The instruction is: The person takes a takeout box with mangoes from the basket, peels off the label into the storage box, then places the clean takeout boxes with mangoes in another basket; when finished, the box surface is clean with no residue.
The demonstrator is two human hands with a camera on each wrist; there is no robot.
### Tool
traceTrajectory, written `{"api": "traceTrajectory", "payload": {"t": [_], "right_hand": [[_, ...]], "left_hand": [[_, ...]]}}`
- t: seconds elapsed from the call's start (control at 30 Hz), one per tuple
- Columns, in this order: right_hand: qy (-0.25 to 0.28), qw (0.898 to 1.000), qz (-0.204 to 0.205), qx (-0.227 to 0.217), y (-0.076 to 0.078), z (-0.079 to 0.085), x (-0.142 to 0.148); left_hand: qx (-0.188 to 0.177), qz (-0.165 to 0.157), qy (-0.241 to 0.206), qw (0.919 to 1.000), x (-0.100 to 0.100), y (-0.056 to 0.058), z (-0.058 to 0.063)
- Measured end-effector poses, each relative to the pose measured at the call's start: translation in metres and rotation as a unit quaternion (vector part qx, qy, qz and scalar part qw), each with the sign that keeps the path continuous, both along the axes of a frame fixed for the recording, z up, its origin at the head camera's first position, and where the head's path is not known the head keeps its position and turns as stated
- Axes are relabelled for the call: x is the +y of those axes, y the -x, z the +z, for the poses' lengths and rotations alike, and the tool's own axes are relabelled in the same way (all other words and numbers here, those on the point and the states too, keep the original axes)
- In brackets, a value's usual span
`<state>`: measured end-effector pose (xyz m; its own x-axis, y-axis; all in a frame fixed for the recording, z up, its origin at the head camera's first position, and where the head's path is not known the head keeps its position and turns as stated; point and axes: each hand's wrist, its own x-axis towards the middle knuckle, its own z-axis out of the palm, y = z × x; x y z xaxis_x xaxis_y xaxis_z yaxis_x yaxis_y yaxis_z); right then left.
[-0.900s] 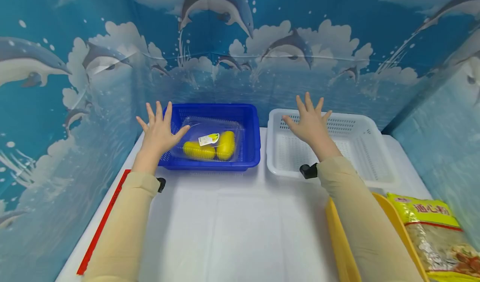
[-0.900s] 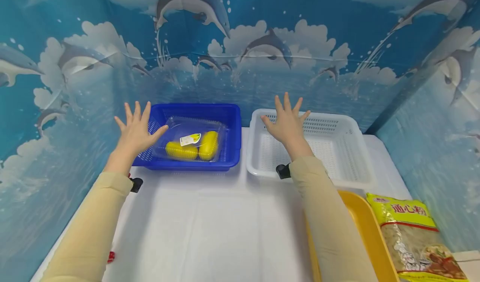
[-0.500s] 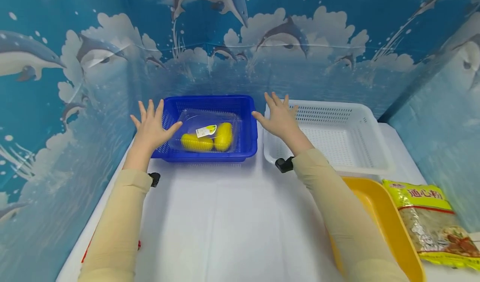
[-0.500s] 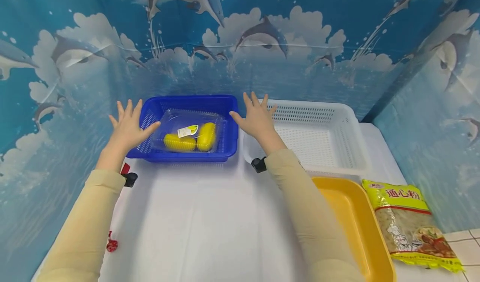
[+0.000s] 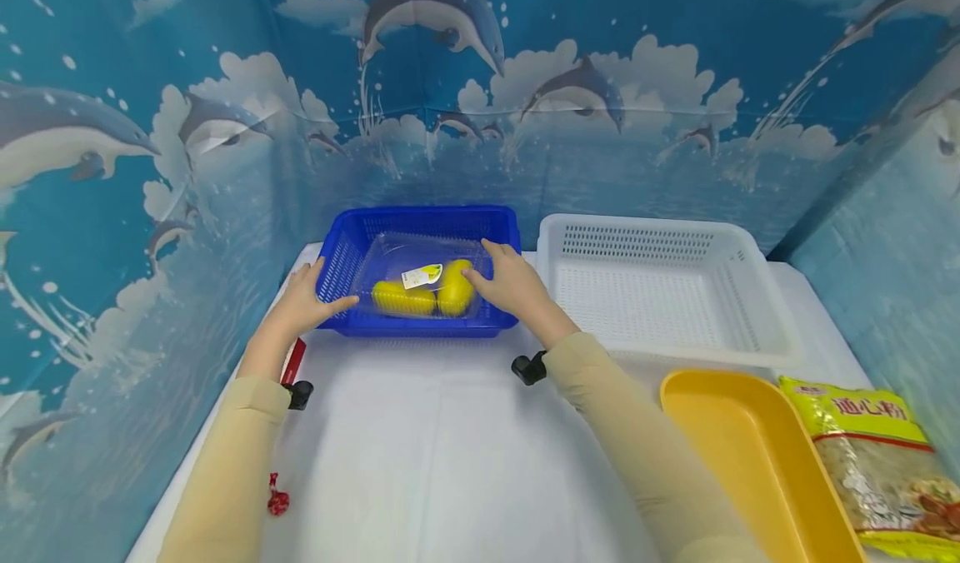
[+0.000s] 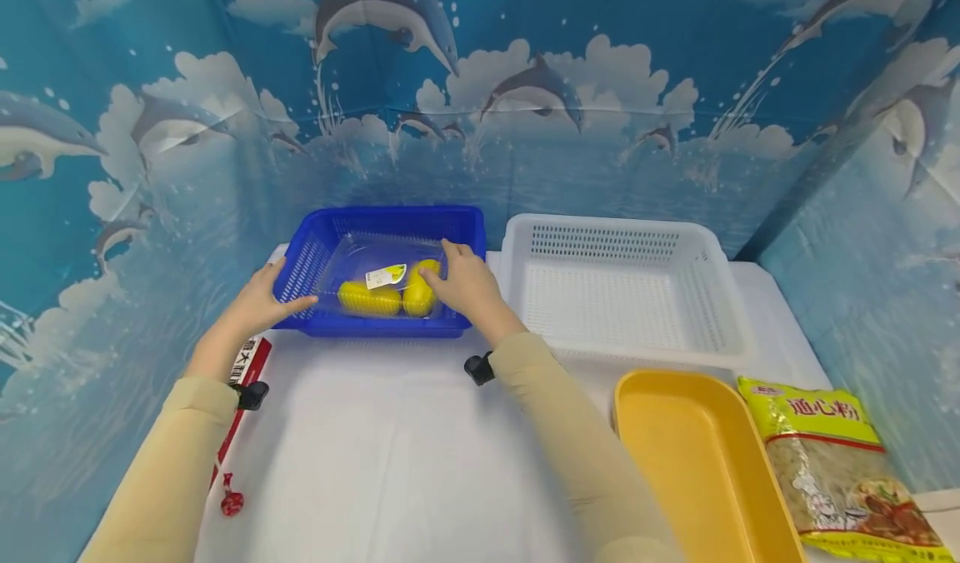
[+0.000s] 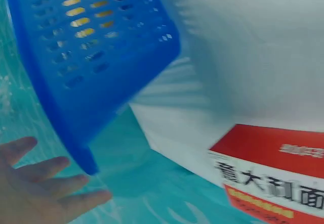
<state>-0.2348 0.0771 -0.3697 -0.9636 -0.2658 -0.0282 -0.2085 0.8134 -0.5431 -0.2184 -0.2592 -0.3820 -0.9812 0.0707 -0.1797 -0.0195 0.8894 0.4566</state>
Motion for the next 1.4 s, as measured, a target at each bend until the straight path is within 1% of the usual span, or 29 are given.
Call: {"api": "traceTrajectory", "payload": {"t": [0.1,0.23,0.33,0.47,0.53,0.63,0.77,0.87,0.97,1.07,1.17,1.23,1.3,1.4], "right_hand": [[0.002,1.0,-0.018,-0.023,-0.004,-0.01,-0.006],[-0.001,0.996,-0.052,-0.071,-0.009,-0.02,-0.015],[0.008,0.989,-0.082,-0.119,-0.011,-0.029,-0.021],[0.028,0.977,-0.116,-0.175,-0.011,-0.042,-0.027],[0.035,0.974,-0.127,-0.184,-0.011,-0.047,-0.028],[0.039,0.975,-0.135,-0.175,-0.011,-0.052,-0.029],[0.059,0.976,-0.135,-0.158,-0.012,-0.051,-0.029],[0.079,0.978,-0.136,-0.14,-0.011,-0.043,-0.027],[0.101,0.977,-0.136,-0.128,-0.009,-0.029,-0.019],[0.136,0.973,-0.13,-0.133,-0.009,-0.012,-0.003],[0.169,0.968,-0.121,-0.14,-0.015,0.012,0.019],[0.181,0.966,-0.112,-0.146,-0.024,0.029,0.036],[0.185,0.966,-0.099,-0.152,-0.037,0.044,0.055],[0.183,0.967,-0.079,-0.161,-0.064,0.058,0.084]], "left_hand": [[-0.044,-0.001,-0.025,0.9987,-0.005,-0.007,-0.009],[-0.073,0.0,-0.042,0.9964,-0.01,-0.015,-0.017],[-0.074,0.006,-0.055,0.9957,-0.012,-0.017,-0.023],[-0.07,0.01,-0.065,0.9954,-0.013,-0.016,-0.029],[-0.074,0.01,-0.066,0.995,-0.013,-0.016,-0.032],[-0.081,0.012,-0.072,0.9941,-0.012,-0.015,-0.036],[-0.079,0.015,-0.077,0.9937,-0.013,-0.014,-0.04],[-0.077,0.018,-0.071,0.9943,-0.015,-0.013,-0.039],[-0.078,0.022,-0.067,0.9944,-0.019,-0.01,-0.036],[-0.083,0.022,-0.067,0.9941,-0.021,-0.006,-0.033],[-0.085,0.023,-0.069,0.9937,-0.022,-0.002,-0.028],[-0.084,0.024,-0.07,0.9937,-0.022,0.0,-0.024],[-0.083,0.024,-0.071,0.9937,-0.023,0.002,-0.021],[-0.083,0.021,-0.07,0.9939,-0.025,0.004,-0.015]]}}
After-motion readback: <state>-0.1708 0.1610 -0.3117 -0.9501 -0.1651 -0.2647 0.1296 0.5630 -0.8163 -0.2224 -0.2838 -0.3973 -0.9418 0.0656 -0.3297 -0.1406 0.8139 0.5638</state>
